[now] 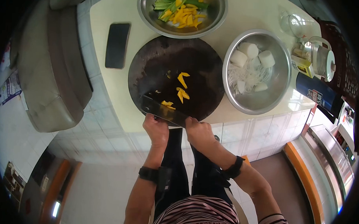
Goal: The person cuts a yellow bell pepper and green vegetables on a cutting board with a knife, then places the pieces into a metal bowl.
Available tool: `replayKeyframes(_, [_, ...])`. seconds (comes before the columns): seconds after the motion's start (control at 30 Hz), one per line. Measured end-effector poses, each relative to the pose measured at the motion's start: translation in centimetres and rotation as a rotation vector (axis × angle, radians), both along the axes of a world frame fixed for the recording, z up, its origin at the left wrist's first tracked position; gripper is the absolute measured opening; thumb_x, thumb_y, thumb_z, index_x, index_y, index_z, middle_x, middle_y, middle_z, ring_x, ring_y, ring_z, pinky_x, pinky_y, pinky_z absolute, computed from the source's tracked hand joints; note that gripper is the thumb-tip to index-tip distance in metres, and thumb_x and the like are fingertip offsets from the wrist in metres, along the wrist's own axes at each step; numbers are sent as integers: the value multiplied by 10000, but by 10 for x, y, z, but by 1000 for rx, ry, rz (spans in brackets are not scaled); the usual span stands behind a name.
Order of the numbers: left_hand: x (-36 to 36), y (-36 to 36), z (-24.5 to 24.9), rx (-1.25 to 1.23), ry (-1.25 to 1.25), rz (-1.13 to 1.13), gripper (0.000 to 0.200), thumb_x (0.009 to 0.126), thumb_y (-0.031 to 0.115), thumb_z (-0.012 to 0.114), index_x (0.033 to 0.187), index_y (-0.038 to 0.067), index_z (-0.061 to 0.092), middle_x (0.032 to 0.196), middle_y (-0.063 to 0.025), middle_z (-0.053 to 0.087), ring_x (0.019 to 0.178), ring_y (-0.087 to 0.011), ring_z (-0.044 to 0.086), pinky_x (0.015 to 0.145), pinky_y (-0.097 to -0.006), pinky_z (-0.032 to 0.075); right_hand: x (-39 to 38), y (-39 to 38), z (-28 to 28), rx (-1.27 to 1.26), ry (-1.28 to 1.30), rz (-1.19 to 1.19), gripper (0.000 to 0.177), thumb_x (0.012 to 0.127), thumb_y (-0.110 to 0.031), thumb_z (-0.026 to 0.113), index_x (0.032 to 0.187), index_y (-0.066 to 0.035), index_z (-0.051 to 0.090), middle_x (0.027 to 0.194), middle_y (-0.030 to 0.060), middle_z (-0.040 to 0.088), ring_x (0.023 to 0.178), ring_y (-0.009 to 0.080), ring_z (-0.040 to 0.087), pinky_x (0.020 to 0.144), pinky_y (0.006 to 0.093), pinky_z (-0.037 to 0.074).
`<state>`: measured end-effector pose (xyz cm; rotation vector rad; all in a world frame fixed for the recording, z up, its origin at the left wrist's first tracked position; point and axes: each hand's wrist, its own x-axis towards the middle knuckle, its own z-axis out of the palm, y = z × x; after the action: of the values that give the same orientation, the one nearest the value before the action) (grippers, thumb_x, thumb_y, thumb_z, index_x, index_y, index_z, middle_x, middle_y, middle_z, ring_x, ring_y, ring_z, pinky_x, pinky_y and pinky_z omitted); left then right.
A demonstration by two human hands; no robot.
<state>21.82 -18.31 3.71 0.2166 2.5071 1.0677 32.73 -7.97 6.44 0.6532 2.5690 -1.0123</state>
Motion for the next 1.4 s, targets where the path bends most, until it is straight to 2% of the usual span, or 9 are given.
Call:
replayKeyframes(0.1, [-2,4,-1,16,-45,77,264,765,-24,684,1019,6,620,841,-78,656,717,-155,616,668,-266,504,29,15,0,-38,-142,10,158,742,-22,575,888,30,547,720,174,620,673,348,658,554,401,533])
replayKeyframes(0.17, [-2,7,0,10,-109,133,360,758,-22,701,1102,11,601,870,-56,633,748,-133,597,683,-244,507,44,26,-1,-98,80,-90,162,765,-37,590,912,26,564,714,173,615,643,367,638,554,420,521])
replayKeyframes(0.23, [1,14,4,118,-191,13,526,736,-2,740,1224,18,545,979,-71,560,820,-142,561,720,-249,533,38,41,16,-146,226,-197,103,803,-46,597,879,20,575,695,192,607,607,386,610,544,438,492])
replayKeyframes(0.27, [1,18,7,32,-210,-110,654,711,-18,761,1305,31,492,1092,-94,490,896,-164,544,739,-258,557,35,46,24,-191,193,-306,86,820,-49,596,861,25,578,678,202,601,596,389,603,535,433,479])
replayKeyframes(0.4, [2,42,15,-52,-136,-304,824,666,-66,775,1388,76,404,1185,-117,413,929,-198,541,733,-254,568,39,52,7,-379,80,-634,139,867,-70,587,807,53,570,597,213,566,532,363,579,502,399,440])
replayKeyframes(0.47, [-1,47,8,-25,-118,-325,821,671,-73,769,1389,81,403,1185,-117,413,928,-200,544,737,-257,570,39,58,0,-551,-35,-812,209,879,-106,590,780,75,562,560,160,564,467,246,547,487,370,432])
replayKeyframes(0.67, [-23,62,6,42,-191,-378,753,702,-109,728,1370,86,443,1166,-118,441,954,-186,575,755,-268,583,41,65,-14,-745,-144,-654,292,897,-174,597,728,64,589,559,74,574,459,123,530,440,287,422])
replayKeyframes(1.03, [-42,72,1,191,-444,-294,566,726,-107,684,1244,27,502,1125,-74,530,948,-129,582,787,-236,555,23,60,-4,-982,-218,-729,294,911,-174,575,688,15,548,537,27,525,444,86,495,420,249,391])
replayKeyframes(1.4, [-91,136,56,379,-419,-406,473,736,-62,660,1185,-11,523,1092,-71,577,934,-120,590,761,-238,526,-17,98,59,-785,-6,-784,309,922,-187,545,692,19,543,530,47,528,413,118,502,408,281,397])
